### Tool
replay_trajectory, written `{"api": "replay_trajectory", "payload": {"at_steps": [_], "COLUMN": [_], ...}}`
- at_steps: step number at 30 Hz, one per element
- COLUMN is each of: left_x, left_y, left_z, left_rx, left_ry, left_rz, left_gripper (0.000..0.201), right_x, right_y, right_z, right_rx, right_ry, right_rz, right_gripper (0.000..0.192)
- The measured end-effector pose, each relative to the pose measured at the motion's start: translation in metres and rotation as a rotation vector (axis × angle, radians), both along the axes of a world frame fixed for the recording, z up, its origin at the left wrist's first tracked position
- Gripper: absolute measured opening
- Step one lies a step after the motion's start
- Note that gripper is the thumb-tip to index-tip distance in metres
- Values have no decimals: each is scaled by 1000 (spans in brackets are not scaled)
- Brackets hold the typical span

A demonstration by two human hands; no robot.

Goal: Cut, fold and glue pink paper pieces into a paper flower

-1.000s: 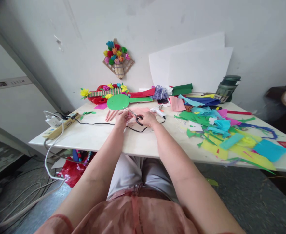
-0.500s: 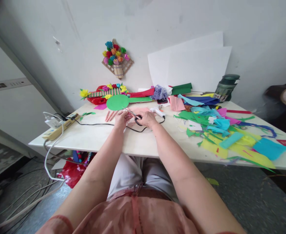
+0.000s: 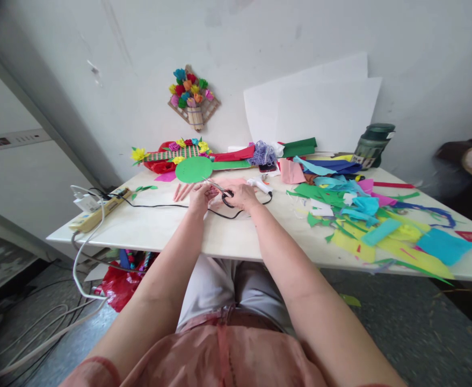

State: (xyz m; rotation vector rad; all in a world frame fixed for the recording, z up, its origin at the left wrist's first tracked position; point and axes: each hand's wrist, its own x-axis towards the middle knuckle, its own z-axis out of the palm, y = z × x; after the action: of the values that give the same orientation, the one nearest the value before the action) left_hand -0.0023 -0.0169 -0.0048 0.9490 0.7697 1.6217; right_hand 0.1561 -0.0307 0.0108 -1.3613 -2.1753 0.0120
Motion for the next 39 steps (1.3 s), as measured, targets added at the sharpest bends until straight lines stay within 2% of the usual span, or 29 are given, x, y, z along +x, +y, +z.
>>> {"api": "replay_trajectory", "payload": {"at_steps": [6,17,26,32,39], "left_x": [0,0,-1,-1,0], "left_y": [-1,-1,0,5,3], "left_z": [1,1,-2,-7,-5], "left_rx": [-6,-30,3,40,38], "left_ry": [6,12,50,76,88], "left_rz": [8,39,23,18,18], "left_gripper": [27,28,23,24,26], "right_x": [-1,1,1,1,0], "right_y": [1,0,0,2,2], "right_z": [-1,-1,-1,-3,-2], "right_rx": [4,-29,-34,-44,-21], "right_ry": [12,16,-13,-23,-41], "right_rz": [5,21,-25,-27,-22], "right_gripper": [27,30,34,33,32]}}
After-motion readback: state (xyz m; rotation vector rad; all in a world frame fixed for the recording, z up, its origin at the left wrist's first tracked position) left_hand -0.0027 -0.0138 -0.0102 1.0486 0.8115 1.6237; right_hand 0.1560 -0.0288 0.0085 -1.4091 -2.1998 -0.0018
